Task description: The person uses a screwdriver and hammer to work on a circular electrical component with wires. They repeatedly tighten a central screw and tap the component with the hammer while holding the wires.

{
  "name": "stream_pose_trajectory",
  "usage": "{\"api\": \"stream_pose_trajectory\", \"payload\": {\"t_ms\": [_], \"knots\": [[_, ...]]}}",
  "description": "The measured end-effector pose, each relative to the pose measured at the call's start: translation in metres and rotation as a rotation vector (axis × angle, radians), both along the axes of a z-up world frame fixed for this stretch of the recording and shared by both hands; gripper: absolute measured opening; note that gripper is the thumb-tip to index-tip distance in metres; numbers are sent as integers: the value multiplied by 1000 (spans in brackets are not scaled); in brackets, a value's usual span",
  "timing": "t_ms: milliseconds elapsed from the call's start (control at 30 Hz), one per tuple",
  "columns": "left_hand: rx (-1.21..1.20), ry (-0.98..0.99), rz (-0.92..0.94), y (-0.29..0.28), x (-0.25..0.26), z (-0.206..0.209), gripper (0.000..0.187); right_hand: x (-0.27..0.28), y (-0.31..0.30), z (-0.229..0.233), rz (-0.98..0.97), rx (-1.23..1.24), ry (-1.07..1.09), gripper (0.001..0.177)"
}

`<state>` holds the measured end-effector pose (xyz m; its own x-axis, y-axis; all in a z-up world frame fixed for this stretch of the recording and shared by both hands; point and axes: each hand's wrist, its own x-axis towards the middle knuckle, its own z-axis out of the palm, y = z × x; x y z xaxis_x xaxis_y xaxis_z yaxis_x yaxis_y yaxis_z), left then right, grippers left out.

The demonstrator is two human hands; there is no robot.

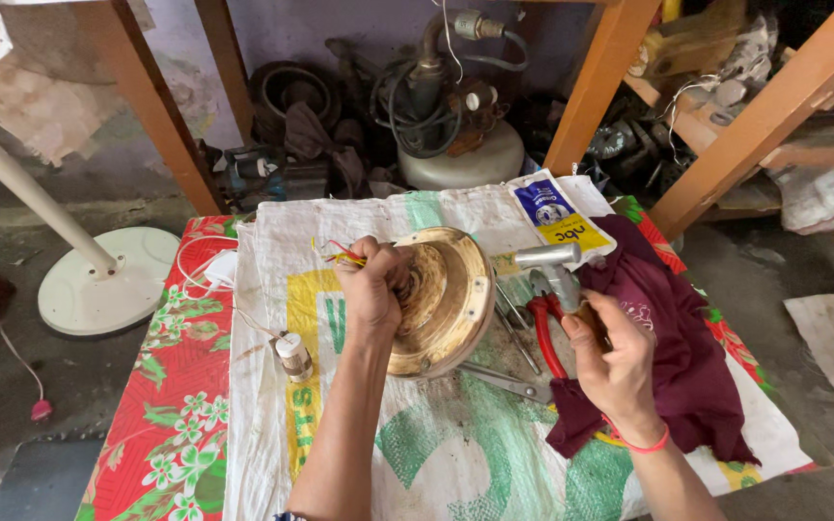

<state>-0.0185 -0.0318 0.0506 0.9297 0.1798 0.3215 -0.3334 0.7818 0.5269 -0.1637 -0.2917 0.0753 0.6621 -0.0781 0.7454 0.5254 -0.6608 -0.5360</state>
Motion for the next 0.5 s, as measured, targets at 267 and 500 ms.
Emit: {"api": "stream_pose_trajectory", "payload": {"t_ms": [267, 500], "knots": [[381, -166, -240, -6, -13, 7, 47, 39, -22, -16, 166, 466, 420, 16], [871, -228, -321, -30, 26, 0, 49, 71, -38, -34, 160, 481, 490, 18]]}}
